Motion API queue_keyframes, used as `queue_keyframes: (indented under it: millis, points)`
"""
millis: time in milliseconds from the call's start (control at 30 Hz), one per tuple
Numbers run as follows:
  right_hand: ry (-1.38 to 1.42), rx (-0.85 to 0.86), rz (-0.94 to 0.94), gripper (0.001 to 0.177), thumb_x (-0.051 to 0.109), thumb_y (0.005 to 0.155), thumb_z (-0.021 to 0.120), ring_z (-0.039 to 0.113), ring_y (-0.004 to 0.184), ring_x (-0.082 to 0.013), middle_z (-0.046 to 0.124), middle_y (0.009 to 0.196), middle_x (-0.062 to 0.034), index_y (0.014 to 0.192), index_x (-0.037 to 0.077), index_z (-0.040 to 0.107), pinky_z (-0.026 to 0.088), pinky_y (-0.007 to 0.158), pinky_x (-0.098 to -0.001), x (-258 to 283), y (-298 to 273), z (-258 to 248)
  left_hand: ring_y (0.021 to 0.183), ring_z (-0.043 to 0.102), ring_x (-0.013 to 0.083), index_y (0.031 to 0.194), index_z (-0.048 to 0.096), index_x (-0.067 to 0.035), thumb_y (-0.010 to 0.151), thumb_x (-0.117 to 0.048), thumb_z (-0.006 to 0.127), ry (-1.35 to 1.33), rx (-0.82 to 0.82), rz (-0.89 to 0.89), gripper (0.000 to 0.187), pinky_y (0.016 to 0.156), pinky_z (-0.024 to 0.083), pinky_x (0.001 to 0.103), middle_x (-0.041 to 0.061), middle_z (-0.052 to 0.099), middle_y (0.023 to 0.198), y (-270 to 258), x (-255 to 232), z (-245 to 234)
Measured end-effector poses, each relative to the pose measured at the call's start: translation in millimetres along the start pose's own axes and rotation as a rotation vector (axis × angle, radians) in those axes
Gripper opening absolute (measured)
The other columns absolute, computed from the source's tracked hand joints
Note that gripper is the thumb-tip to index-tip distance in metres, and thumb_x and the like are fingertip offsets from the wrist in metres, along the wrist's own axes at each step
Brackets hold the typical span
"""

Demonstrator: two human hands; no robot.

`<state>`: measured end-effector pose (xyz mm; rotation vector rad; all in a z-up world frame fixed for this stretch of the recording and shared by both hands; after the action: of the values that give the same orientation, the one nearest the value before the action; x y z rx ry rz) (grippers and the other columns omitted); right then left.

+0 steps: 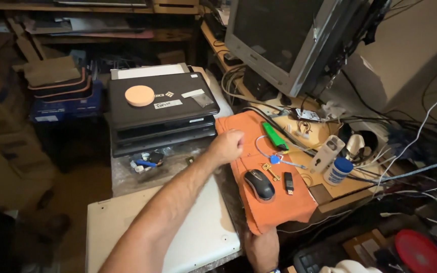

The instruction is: The person is disassembling a laptop by removing screws from the back cover using a precision screwdriver and then attempting to pry the cover off.

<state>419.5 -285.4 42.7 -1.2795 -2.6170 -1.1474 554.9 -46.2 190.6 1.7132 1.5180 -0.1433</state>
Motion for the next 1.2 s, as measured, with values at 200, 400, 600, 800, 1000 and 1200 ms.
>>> queue_keyframes:
  millis: [200, 400, 600, 800, 1000, 1200]
  points:
    - [0.070, 0.134, 0.214, 0.041, 0.025, 0.091, 0.068, 0.062, 0.096, -0.0429, 0.068, 0.107, -0.0198, 0.126, 0.006, 0.063, 0.051, 0.086, -0.0492, -17, -14, 3, 0.065, 0.058, 0.0131, 0.070, 0.058, -0.015, 0.077, 0.006, 0.056, -0.107, 0.015, -0.194, 0.022, 0.059, 0.047, 0.031, -0.001, 0.065, 0.071, -76, 9, -47]
    - [0.141, 0.065, -0.002, 0.034, 0.033, 0.096, 0.062, 0.059, 0.115, -0.0403, 0.066, 0.116, -0.0201, 0.118, 0.009, 0.070, 0.050, 0.096, -0.0475, 29, -12, -21, 0.072, 0.061, 0.0100, 0.083, 0.069, -0.015, 0.081, 0.000, 0.065, -0.253, -0.115, -0.330, 0.015, 0.068, 0.048, 0.025, -0.002, 0.069, 0.078, -179, 34, -88]
    - [0.555, 0.228, -0.042, 0.021, 0.027, 0.095, 0.065, 0.071, 0.089, -0.0211, 0.075, 0.096, -0.0047, 0.108, 0.013, 0.073, 0.052, 0.083, -0.0314, 107, 5, -64, 0.077, 0.066, 0.0113, 0.106, 0.079, -0.011, 0.081, -0.007, 0.080, -0.531, -0.237, -0.769, 0.025, 0.078, 0.053, 0.021, 0.003, 0.078, 0.089, -301, 23, -124]
    - [0.768, 0.149, -0.007, 0.009, 0.015, 0.090, 0.072, 0.065, 0.086, -0.0182, 0.070, 0.091, -0.0047, 0.094, 0.007, 0.072, 0.050, 0.081, -0.0290, 155, 21, -112, 0.085, 0.069, 0.0146, 0.105, 0.075, -0.001, 0.079, 0.003, 0.080, -0.914, -0.485, -0.709, 0.027, 0.084, 0.054, 0.024, 0.009, 0.075, 0.091, -363, 5, -125]
    - [0.672, 0.169, -0.095, 0.018, 0.021, 0.092, 0.072, 0.070, 0.092, -0.0207, 0.076, 0.100, -0.0072, 0.103, 0.006, 0.073, 0.054, 0.087, -0.0317, 187, 20, -129, 0.073, 0.060, 0.0153, 0.104, 0.072, -0.004, 0.082, 0.006, 0.073, -1.264, -0.508, -0.510, 0.025, 0.068, 0.053, 0.028, 0.006, 0.071, 0.087, -373, -35, -136]
    - [0.663, 0.200, -0.134, 0.019, 0.024, 0.095, 0.069, 0.066, 0.091, -0.0209, 0.072, 0.097, -0.0073, 0.104, 0.007, 0.071, 0.050, 0.083, -0.0314, 202, 20, -130, 0.071, 0.060, 0.0139, 0.102, 0.071, -0.006, 0.082, 0.007, 0.073, -1.316, -0.526, -0.465, 0.024, 0.063, 0.049, 0.026, 0.005, 0.071, 0.086, -372, -38, -136]
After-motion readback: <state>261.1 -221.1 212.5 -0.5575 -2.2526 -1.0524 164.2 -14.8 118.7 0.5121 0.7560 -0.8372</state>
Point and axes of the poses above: each hand's wrist, its own y-axis towards the middle knuckle, its own z-axis out of the palm, x = y × z, the point moved 10 cm from there along y, towards the middle knuckle
